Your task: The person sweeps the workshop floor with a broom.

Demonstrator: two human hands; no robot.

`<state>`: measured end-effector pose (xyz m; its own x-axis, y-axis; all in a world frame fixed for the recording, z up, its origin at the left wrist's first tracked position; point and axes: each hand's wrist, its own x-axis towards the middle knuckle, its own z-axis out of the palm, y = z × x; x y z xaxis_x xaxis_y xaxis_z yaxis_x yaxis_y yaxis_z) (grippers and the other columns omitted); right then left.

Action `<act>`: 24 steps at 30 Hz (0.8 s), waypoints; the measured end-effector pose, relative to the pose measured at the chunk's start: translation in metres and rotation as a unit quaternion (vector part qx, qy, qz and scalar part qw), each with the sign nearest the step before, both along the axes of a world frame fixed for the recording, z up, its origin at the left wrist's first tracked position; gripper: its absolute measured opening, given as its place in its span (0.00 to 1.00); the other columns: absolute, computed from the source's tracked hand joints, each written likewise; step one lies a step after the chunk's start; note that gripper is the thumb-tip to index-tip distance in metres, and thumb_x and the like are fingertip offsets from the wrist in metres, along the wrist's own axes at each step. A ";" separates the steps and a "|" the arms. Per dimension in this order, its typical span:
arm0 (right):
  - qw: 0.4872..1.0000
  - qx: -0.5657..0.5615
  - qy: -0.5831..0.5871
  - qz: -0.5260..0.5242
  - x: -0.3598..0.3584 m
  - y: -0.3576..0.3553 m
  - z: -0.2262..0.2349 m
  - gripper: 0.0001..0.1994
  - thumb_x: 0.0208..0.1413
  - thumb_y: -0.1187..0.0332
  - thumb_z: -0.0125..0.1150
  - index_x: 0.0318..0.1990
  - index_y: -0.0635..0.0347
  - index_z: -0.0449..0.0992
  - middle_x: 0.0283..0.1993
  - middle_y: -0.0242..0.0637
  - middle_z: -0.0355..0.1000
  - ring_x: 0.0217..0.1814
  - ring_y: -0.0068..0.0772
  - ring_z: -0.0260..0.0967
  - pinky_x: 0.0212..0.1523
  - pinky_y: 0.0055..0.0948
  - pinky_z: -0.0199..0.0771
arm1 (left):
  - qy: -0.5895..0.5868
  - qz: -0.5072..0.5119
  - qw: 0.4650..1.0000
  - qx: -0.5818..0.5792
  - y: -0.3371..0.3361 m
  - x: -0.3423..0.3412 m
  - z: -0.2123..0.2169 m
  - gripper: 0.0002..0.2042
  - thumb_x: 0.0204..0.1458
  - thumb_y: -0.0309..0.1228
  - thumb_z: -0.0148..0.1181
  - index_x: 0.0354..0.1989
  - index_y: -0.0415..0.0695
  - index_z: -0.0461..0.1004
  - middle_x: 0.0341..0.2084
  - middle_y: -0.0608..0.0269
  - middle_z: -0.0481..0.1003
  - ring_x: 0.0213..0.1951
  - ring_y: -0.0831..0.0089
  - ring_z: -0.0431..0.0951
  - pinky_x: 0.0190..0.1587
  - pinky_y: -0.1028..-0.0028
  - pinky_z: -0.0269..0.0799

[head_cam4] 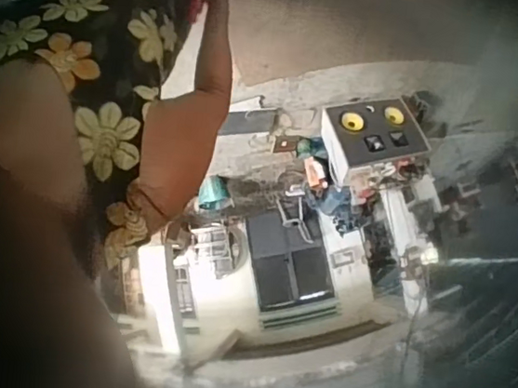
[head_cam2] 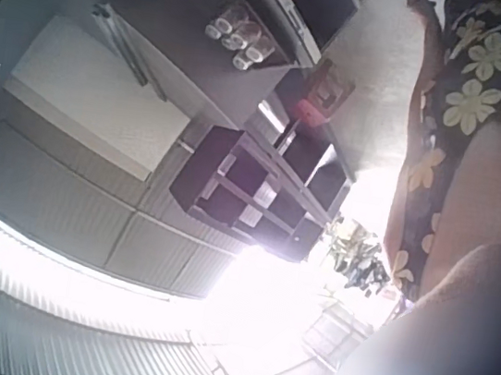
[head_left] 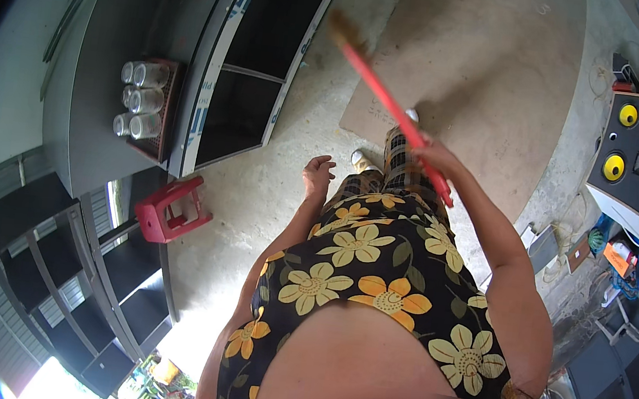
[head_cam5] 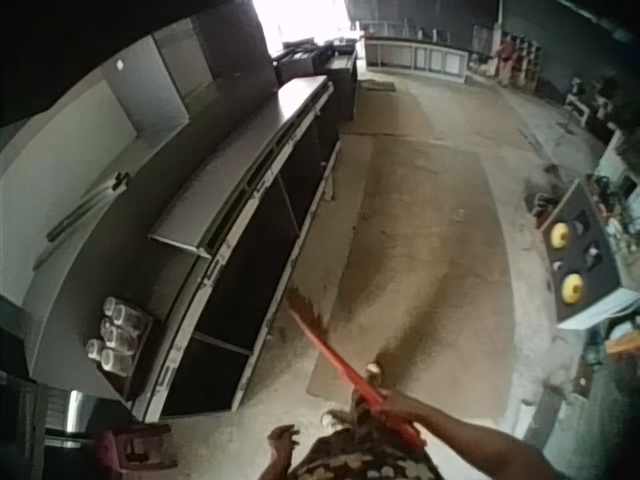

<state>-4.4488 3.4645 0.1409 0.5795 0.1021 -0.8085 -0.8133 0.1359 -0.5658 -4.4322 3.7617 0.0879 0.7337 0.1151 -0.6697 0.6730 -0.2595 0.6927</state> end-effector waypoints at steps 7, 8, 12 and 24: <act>0.941 0.132 0.040 0.309 0.080 0.038 -0.068 0.08 0.45 0.69 0.52 0.34 0.57 0.69 0.16 0.28 0.62 0.15 0.17 0.58 0.13 0.17 0.59 | -0.040 -0.006 0.999 0.005 -0.035 0.075 0.003 0.12 0.42 0.27 0.48 0.37 0.39 0.71 0.25 0.61 0.75 0.17 0.80 0.69 0.19 0.81 0.62; 0.890 0.039 -0.053 0.451 0.102 0.042 -0.069 0.06 0.44 0.68 0.52 0.29 0.59 0.70 0.15 0.29 0.63 0.15 0.18 0.59 0.13 0.17 0.58 | -0.034 -0.002 0.999 0.017 -0.036 0.085 0.000 0.12 0.42 0.27 0.48 0.37 0.39 0.71 0.26 0.61 0.75 0.17 0.80 0.69 0.19 0.82 0.62; 0.949 0.219 0.052 0.220 0.176 -0.002 -0.090 0.06 0.43 0.68 0.54 0.22 0.61 0.69 0.15 0.29 0.64 0.11 0.19 0.59 0.12 0.18 0.58 | 0.002 0.061 0.998 0.030 -0.060 0.123 -0.003 0.11 0.43 0.26 0.47 0.36 0.40 0.71 0.25 0.60 0.75 0.16 0.81 0.68 0.17 0.83 0.61; 0.992 -0.125 -0.002 -0.034 0.449 -0.240 -0.108 0.06 0.42 0.71 0.53 0.25 0.62 0.65 0.15 0.34 0.63 0.12 0.25 0.60 0.12 0.26 0.60 | 0.053 0.074 0.995 0.033 -0.161 0.237 0.002 0.12 0.43 0.27 0.45 0.37 0.40 0.70 0.27 0.60 0.75 0.17 0.79 0.69 0.19 0.80 0.62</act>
<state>-4.0002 3.2245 0.0329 0.5808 -0.1406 -0.8018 -0.8053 0.0444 -0.5912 -4.1957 3.6003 0.0898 0.6315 0.2629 -0.7295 0.7752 -0.1937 0.6013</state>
